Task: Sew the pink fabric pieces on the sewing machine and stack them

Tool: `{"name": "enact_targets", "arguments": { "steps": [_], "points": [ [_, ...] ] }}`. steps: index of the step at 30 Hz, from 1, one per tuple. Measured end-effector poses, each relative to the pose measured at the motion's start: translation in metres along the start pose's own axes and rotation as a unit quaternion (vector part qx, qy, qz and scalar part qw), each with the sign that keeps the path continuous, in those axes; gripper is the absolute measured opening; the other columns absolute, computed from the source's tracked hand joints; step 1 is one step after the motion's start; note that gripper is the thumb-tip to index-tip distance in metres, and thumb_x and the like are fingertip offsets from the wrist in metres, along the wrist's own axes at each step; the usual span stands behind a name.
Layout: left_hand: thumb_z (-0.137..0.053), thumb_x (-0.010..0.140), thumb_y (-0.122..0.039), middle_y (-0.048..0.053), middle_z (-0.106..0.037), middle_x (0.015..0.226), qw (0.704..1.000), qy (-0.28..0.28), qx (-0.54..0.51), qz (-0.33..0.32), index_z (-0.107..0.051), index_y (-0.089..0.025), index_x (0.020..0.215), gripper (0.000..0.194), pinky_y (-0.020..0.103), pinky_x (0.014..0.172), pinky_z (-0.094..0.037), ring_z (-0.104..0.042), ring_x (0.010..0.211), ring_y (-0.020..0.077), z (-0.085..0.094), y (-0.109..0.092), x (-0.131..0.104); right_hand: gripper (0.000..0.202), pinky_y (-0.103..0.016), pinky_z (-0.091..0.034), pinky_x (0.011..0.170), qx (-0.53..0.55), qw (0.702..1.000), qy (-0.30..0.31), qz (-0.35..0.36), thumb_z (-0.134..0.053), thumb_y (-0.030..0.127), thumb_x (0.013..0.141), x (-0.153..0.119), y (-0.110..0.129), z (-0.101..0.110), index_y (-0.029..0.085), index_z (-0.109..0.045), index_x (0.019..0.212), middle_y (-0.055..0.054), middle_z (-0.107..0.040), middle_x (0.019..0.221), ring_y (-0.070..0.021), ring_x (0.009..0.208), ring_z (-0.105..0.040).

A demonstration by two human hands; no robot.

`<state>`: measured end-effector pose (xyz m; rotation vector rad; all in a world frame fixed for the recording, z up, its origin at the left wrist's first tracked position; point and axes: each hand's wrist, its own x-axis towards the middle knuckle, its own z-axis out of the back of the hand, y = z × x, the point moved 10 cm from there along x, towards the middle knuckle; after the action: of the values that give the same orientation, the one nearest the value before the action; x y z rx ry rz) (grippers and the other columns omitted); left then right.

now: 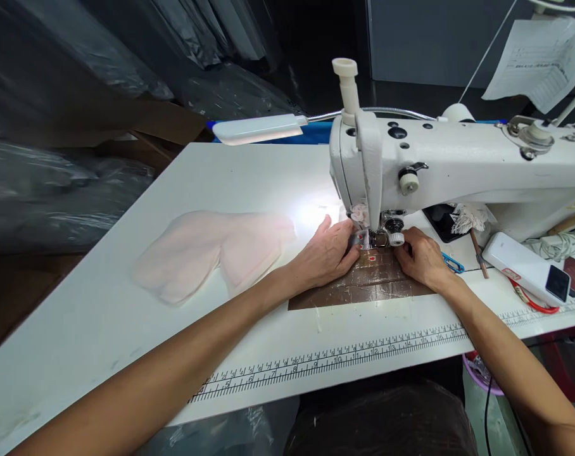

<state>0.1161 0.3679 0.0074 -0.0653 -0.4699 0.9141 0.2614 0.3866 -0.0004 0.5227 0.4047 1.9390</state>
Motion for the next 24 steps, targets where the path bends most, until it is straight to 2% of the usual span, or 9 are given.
{"name": "enact_targets", "arguments": {
  "steps": [4, 6, 7, 9, 12, 14, 18, 21, 24],
  "points": [
    [-0.034, 0.100, -0.041, 0.022, -0.060, 0.131, 0.982, 0.133, 0.007, 0.132, -0.038, -0.010, 0.140, 0.051, 0.062, 0.105, -0.042, -0.053, 0.128, 0.0380, 0.008, 0.000, -0.022, 0.022, -0.028, -0.050, 0.067, 0.037, 0.995, 0.079, 0.046, -0.049, 0.030, 0.093, -0.011, 0.017, 0.017, 0.018, -0.066, 0.089, -0.005, -0.066, 0.083, -0.0173, 0.071, -0.060],
    [-0.033, 0.099, -0.052, 0.023, -0.046, 0.150, 0.966, 0.204, -0.003, 0.161, -0.037, -0.011, 0.145, 0.062, 0.056, 0.109, -0.042, -0.045, 0.137, 0.0378, 0.017, -0.004, -0.035, 0.027, -0.031, -0.053, 0.076, 0.033, 0.992, 0.086, 0.085, -0.049, 0.034, 0.095, -0.022, 0.023, 0.034, 0.017, -0.069, 0.099, -0.008, -0.069, 0.094, -0.0194, 0.082, -0.064],
    [-0.033, 0.099, -0.053, 0.021, -0.041, 0.154, 0.962, 0.218, -0.003, 0.163, -0.040, -0.012, 0.145, 0.062, 0.053, 0.109, -0.043, -0.044, 0.138, 0.0368, 0.025, -0.005, -0.038, 0.030, -0.033, -0.054, 0.080, 0.026, 0.992, 0.074, 0.095, -0.047, 0.035, 0.096, -0.027, 0.023, 0.044, 0.017, -0.069, 0.104, -0.010, -0.069, 0.100, -0.0211, 0.088, -0.066],
    [-0.034, 0.100, -0.049, 0.018, -0.043, 0.154, 0.968, 0.200, 0.013, 0.153, -0.049, -0.012, 0.139, 0.055, 0.050, 0.108, -0.045, -0.049, 0.135, 0.0340, 0.042, 0.001, -0.036, 0.036, -0.037, -0.055, 0.086, 0.008, 0.995, 0.036, 0.089, -0.045, 0.036, 0.097, -0.037, 0.015, 0.060, 0.015, -0.070, 0.111, -0.013, -0.070, 0.107, -0.0241, 0.097, -0.067],
    [-0.039, 0.099, -0.034, 0.014, -0.062, 0.133, 0.984, 0.127, 0.035, 0.117, -0.061, -0.014, 0.124, 0.039, 0.045, 0.099, -0.051, -0.061, 0.117, 0.0276, 0.058, 0.020, -0.019, 0.039, -0.041, -0.057, 0.087, -0.014, 0.997, -0.002, 0.071, -0.043, 0.035, 0.098, -0.049, 0.000, 0.069, 0.013, -0.071, 0.114, -0.015, -0.070, 0.108, -0.0263, 0.099, -0.068],
    [-0.043, 0.097, -0.026, 0.011, -0.068, 0.118, 0.991, 0.110, 0.017, 0.068, -0.065, -0.015, 0.117, 0.032, 0.040, 0.092, -0.054, -0.065, 0.106, 0.0236, 0.052, 0.026, -0.005, 0.039, -0.043, -0.058, 0.086, -0.027, 0.997, -0.012, 0.073, -0.043, 0.035, 0.098, -0.055, -0.007, 0.067, 0.012, -0.071, 0.113, -0.015, -0.070, 0.107, -0.0273, 0.098, -0.068],
    [-0.048, 0.091, -0.014, 0.008, -0.068, 0.104, 0.990, 0.139, -0.026, -0.014, -0.069, -0.017, 0.112, 0.030, 0.031, 0.081, -0.055, -0.066, 0.096, 0.0194, 0.023, 0.025, 0.015, 0.037, -0.043, -0.058, 0.084, -0.063, 0.995, -0.036, 0.070, -0.044, 0.037, 0.098, -0.066, -0.021, 0.063, 0.015, -0.070, 0.114, -0.014, -0.070, 0.106, -0.0286, 0.098, -0.067],
    [-0.050, 0.089, -0.011, 0.007, -0.066, 0.096, 0.986, 0.158, -0.041, -0.025, -0.070, -0.017, 0.107, 0.028, 0.028, 0.073, -0.053, -0.065, 0.085, 0.0169, 0.008, 0.026, 0.022, 0.040, -0.041, -0.057, 0.080, -0.109, 0.990, -0.057, 0.064, -0.042, 0.040, 0.099, -0.073, -0.030, 0.061, 0.015, -0.070, 0.114, -0.015, -0.069, 0.101, -0.0289, 0.092, -0.067],
    [-0.053, 0.090, -0.014, 0.005, -0.063, 0.090, 0.987, 0.150, -0.055, -0.024, -0.071, -0.017, 0.099, 0.020, 0.026, 0.067, -0.051, -0.062, 0.076, 0.0145, 0.004, 0.029, 0.023, 0.047, -0.042, -0.056, 0.078, -0.167, 0.979, -0.067, 0.095, -0.036, 0.041, 0.102, -0.077, -0.027, 0.055, 0.011, -0.070, 0.113, -0.016, -0.068, 0.097, -0.0296, 0.088, -0.065]
  ]
}}
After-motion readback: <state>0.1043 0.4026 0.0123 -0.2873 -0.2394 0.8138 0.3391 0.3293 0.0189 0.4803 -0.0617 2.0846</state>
